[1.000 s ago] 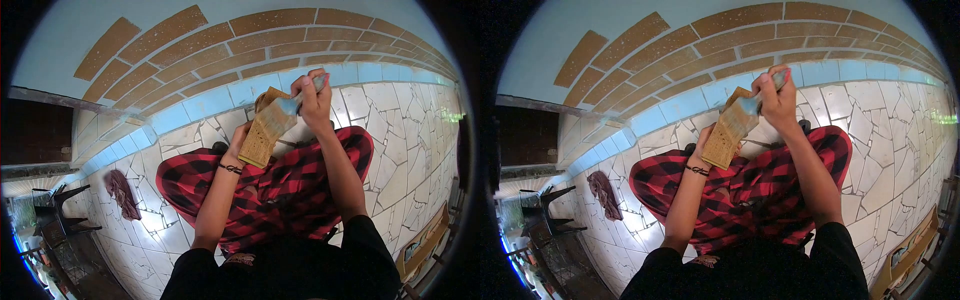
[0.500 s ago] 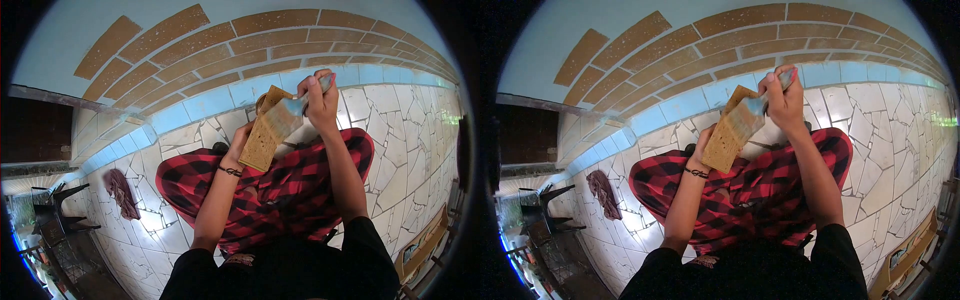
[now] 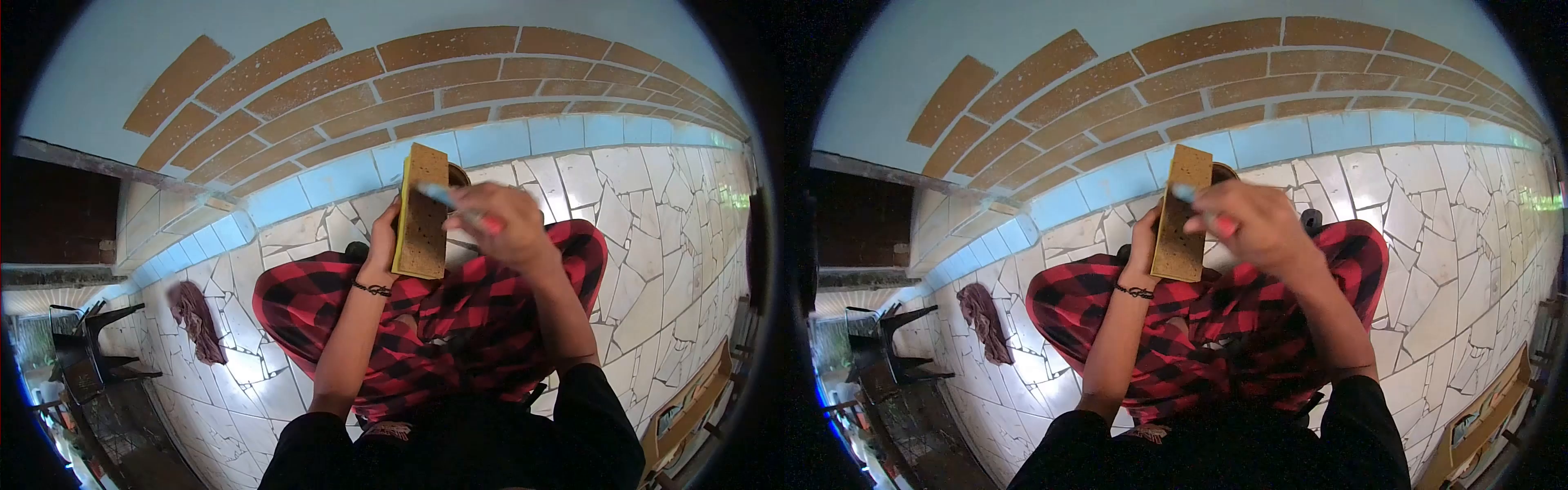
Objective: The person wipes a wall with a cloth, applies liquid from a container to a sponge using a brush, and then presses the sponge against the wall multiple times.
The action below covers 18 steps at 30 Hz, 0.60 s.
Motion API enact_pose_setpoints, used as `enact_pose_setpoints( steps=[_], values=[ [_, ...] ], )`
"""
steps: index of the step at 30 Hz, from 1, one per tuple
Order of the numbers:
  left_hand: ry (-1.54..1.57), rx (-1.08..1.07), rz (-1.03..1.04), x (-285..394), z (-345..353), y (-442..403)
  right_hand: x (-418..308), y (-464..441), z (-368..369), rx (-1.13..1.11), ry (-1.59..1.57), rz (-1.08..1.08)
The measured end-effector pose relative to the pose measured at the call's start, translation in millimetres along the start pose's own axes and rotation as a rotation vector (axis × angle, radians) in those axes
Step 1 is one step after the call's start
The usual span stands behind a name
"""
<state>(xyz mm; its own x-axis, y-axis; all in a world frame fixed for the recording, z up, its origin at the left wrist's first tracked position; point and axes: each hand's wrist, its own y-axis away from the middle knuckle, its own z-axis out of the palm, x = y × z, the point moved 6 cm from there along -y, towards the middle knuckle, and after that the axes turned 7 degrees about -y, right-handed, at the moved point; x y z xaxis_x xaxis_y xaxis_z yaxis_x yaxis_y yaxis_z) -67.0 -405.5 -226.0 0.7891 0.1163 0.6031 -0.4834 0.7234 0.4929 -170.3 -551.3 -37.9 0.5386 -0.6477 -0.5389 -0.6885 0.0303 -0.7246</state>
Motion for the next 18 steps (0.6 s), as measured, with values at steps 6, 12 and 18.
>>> enact_pose_setpoints(
  steps=[6,12,18],
  values=[
    [0.095,-0.032,0.153,14.3,-2.9,4.8,-33.2,8.6,15.9,-0.12,-0.177,-0.105],
    [-0.038,0.018,0.003,14.6,-1.6,6.4,14.4,18.5,-3.8,0.096,-0.509,0.255],
    [-0.256,-0.065,-0.071,6.8,16.1,18.9,72.1,24.0,-46.8,0.335,-0.431,0.513]
  ],
)
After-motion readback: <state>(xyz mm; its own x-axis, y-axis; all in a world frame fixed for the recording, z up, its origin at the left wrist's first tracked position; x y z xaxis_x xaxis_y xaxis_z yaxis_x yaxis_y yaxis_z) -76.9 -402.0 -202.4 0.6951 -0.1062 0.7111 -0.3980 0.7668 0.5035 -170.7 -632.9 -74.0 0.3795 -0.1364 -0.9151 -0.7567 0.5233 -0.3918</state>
